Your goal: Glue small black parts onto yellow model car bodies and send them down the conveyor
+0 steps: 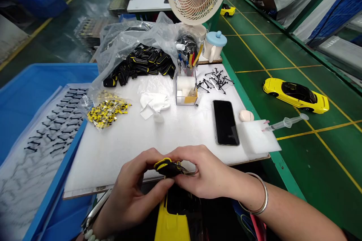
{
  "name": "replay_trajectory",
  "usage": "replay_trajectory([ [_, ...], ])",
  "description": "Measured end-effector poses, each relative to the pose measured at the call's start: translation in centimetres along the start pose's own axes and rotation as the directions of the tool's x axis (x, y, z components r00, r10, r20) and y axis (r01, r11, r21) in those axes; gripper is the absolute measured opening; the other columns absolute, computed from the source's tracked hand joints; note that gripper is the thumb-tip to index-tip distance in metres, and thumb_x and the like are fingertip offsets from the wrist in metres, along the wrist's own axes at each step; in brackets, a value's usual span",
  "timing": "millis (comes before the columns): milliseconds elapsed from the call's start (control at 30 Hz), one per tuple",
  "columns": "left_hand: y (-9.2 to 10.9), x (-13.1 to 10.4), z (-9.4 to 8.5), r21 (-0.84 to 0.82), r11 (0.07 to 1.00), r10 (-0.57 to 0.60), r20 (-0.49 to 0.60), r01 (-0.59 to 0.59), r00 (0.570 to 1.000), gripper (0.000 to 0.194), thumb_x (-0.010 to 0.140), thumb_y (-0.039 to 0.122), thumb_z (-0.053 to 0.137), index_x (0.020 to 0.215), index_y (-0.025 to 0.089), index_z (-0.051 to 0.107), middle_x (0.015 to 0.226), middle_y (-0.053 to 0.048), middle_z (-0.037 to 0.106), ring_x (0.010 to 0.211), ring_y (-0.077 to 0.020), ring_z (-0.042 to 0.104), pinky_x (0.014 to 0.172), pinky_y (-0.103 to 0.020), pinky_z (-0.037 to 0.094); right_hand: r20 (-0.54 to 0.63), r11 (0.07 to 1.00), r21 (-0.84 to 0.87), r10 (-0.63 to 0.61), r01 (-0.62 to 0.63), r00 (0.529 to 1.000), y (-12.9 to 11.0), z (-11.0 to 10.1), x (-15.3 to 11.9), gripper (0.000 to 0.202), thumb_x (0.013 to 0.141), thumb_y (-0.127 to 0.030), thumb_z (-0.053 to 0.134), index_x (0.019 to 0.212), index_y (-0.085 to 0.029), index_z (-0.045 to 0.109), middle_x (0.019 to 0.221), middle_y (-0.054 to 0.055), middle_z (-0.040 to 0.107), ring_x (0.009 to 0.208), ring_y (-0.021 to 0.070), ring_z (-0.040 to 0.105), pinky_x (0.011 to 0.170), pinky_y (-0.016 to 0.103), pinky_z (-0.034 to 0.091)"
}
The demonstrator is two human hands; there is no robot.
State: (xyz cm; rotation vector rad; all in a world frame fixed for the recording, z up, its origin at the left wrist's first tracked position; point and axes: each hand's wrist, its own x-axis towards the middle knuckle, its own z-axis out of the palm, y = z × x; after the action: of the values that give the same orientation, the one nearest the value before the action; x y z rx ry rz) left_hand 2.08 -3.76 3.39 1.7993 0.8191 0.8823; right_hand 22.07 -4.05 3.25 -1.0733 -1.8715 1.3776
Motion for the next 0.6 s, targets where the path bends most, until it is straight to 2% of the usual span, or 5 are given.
replay_trajectory([
  [133, 0.1, 0.3, 0.0, 0.023, 0.998, 0.054, 0.02, -0.055, 0.998, 0.017, 0.091, 0.014, 0.053, 0.106, 0.02, 0.057, 0.084, -0.002, 0.063, 0.074, -0.0119, 0.059, 0.066, -0.023, 0.047, -0.017, 1.0, 0.018, 0.02, -0.02, 1.0, -0.2, 0.1, -0.1, 0.035, 0.075, -0.007, 0.063, 0.106, -0.021, 0.068, 0.098, 0.001, 0.072, 0.086, 0.0115, 0.067, 0.078, 0.018, 0.051],
  [233, -0.2, 0.4, 0.3, 0.038, 0.995, 0.089, -0.023, -0.088, 0.996, 0.014, 0.09, 0.013, 0.053, 0.102, 0.02, 0.056, 0.08, -0.001, 0.059, 0.07, -0.0111, 0.056, 0.063, -0.023, 0.044, -0.035, 0.998, 0.054, 0.045, -0.043, 0.998, -0.3, 0.2, -0.1, 0.038, 0.073, -0.004, 0.063, 0.107, -0.021, 0.068, 0.099, 0.0, 0.072, 0.088, 0.0116, 0.067, 0.08, 0.019, 0.051],
  [300, -0.4, 0.3, 0.5, 0.035, 0.996, 0.084, -0.035, -0.082, 0.996, 0.012, 0.09, 0.013, 0.053, 0.1, 0.02, 0.055, 0.08, 0.0, 0.058, 0.07, -0.0109, 0.054, 0.063, -0.022, 0.044, -0.043, 0.995, 0.076, 0.062, -0.059, 0.997, -0.3, 0.3, -0.1, 0.039, 0.072, -0.004, 0.063, 0.106, -0.022, 0.067, 0.099, -0.001, 0.072, 0.089, 0.0113, 0.066, 0.081, 0.018, 0.051],
  [433, -0.5, -0.1, 0.7, 0.007, 1.0, 0.025, 0.026, -0.026, 0.999, 0.02, 0.088, 0.011, 0.058, 0.105, 0.019, 0.054, 0.088, -0.001, 0.059, 0.078, -0.0117, 0.057, 0.069, -0.023, 0.046, -0.067, 0.992, 0.1, 0.088, -0.081, 0.994, -0.4, 0.4, 0.0, 0.043, 0.069, -0.001, 0.063, 0.106, -0.023, 0.067, 0.098, -0.002, 0.072, 0.09, 0.0103, 0.065, 0.082, 0.017, 0.05],
  [600, -0.8, -0.3, 0.8, -0.026, 0.997, 0.069, -0.021, -0.069, 0.997, 0.029, 0.084, 0.002, 0.059, 0.107, 0.019, 0.054, 0.087, -0.001, 0.06, 0.077, -0.0108, 0.058, 0.069, -0.022, 0.047, 0.025, 0.979, 0.166, 0.114, -0.116, 0.993, 0.1, -0.5, -0.8, 0.05, 0.075, -0.009, 0.07, 0.121, -0.026, 0.059, 0.114, 0.0, 0.066, 0.107, 0.012, 0.061, 0.096, 0.022, 0.047],
])
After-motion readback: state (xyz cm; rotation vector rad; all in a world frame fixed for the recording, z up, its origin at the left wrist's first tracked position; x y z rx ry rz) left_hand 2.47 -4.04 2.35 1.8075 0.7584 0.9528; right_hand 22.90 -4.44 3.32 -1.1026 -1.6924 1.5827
